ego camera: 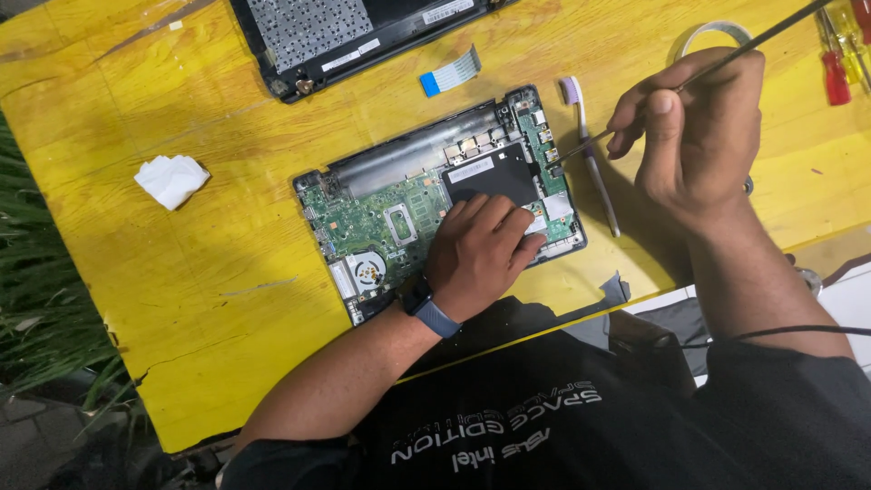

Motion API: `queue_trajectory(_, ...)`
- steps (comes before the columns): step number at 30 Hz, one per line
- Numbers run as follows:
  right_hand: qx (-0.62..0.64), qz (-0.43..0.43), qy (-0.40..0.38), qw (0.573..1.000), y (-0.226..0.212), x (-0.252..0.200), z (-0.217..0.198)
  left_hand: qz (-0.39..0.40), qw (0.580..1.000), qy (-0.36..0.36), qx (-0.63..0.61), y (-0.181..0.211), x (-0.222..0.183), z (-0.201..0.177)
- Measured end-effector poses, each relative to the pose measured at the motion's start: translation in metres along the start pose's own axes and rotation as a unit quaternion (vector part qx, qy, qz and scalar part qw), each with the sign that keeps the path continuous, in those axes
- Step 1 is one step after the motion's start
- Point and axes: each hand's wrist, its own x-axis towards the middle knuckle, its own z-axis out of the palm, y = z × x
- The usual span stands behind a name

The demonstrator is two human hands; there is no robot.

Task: Installing a storage drive into a laptop, connecting ribbon cables, and cleaning the motherboard with a toothbrush.

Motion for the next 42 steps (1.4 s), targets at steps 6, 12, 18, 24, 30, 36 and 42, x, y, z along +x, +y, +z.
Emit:
queue_trajectory(6, 0.003, -0.023, -0.002, 1.000, 0.002, 0.001, 0.001, 0.003, 1.000, 0.000, -0.003, 0.000, 0.001, -0.001)
queue_trajectory(12, -0.066, -0.072, -0.040, 0.994, -0.004, 0.005, -0.007, 0.004, 1.000, 0.004, -0.003, 0.002, 0.003, -0.005)
queue_trajectory(18, -0.055, -0.104, -0.106, 0.987, -0.005, 0.006, -0.013, 0.003, 1.000, 0.005, 0.001, 0.005, 0.006, -0.011)
queue_trajectory(24, -0.072, -0.080, -0.105, 0.989, -0.025, 0.022, -0.012, -0.028, 0.997, -0.008, -0.065, 0.009, 0.011, -0.026)
queue_trajectory(30, -0.018, -0.020, -0.148, 0.989, -0.035, 0.018, -0.014, 0.002, 0.993, 0.006, -0.118, 0.004, 0.045, -0.042)
queue_trajectory(36, 0.043, 0.025, -0.151, 0.987, -0.039, 0.018, -0.012, -0.021, 0.962, -0.084, -0.258, 0.001, 0.081, -0.041)
queue_trajectory(42, -0.034, -0.055, -0.135, 0.989, -0.030, 0.013, -0.007, -0.011, 0.969, 0.001, -0.246, -0.006, 0.093, -0.028)
